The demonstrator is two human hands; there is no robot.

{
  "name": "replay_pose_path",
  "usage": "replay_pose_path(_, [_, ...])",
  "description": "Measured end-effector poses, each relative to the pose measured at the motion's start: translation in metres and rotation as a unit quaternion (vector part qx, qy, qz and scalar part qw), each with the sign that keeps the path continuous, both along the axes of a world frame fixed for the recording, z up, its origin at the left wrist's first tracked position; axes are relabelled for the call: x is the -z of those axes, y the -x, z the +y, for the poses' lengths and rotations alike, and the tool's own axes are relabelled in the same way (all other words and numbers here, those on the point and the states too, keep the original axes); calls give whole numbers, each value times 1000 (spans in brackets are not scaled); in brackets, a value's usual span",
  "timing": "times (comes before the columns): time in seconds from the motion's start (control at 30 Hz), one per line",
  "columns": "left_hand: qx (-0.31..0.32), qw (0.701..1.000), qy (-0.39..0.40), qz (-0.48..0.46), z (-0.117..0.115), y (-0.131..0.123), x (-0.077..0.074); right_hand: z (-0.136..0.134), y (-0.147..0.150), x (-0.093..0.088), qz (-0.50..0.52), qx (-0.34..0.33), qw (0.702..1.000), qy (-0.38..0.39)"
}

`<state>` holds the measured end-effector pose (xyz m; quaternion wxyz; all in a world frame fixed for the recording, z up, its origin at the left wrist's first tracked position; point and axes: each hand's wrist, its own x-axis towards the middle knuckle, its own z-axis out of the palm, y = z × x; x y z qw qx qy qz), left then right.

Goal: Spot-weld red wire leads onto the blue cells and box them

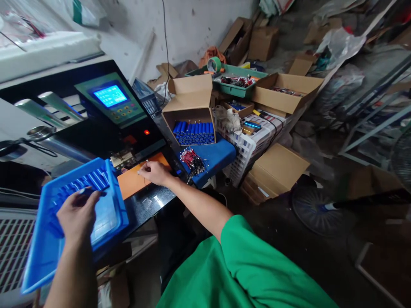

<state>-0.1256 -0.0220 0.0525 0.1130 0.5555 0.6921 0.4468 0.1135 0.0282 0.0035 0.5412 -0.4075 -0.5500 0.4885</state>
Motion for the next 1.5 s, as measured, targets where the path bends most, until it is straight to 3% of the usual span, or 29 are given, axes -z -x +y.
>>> replay_pose_path(0.07, [50, 995, -33, -83, -3, -36, 1, 2, 0, 3, 15, -8, 1000, 0])
replay_pose_path(0.13, [96, 989, -22, -109, 1, -65, 5, 3, -1, 4, 37, -19, 999, 7])
replay_pose_path(0.27, [122, 987, 10, -106, 16, -91, 22, 4, -5, 1, 95, -29, 994, 40])
replay_pose_path(0.43, [145, 986, -3, -85, 26, -95, 37, 4, -5, -2, 127, -23, 990, 52])
replay_pose_path(1.07, [109, 991, 20, -69, 15, -110, 47, 5, -2, -11, 127, 34, 987, 92])
replay_pose_path(1.3, [86, 994, 41, -51, 10, -109, 49, 10, 2, -1, 80, 63, 994, 47])
replay_pose_path(1.5, [81, 995, 34, -51, 9, -111, 50, 9, 7, 3, 56, 48, 997, 24])
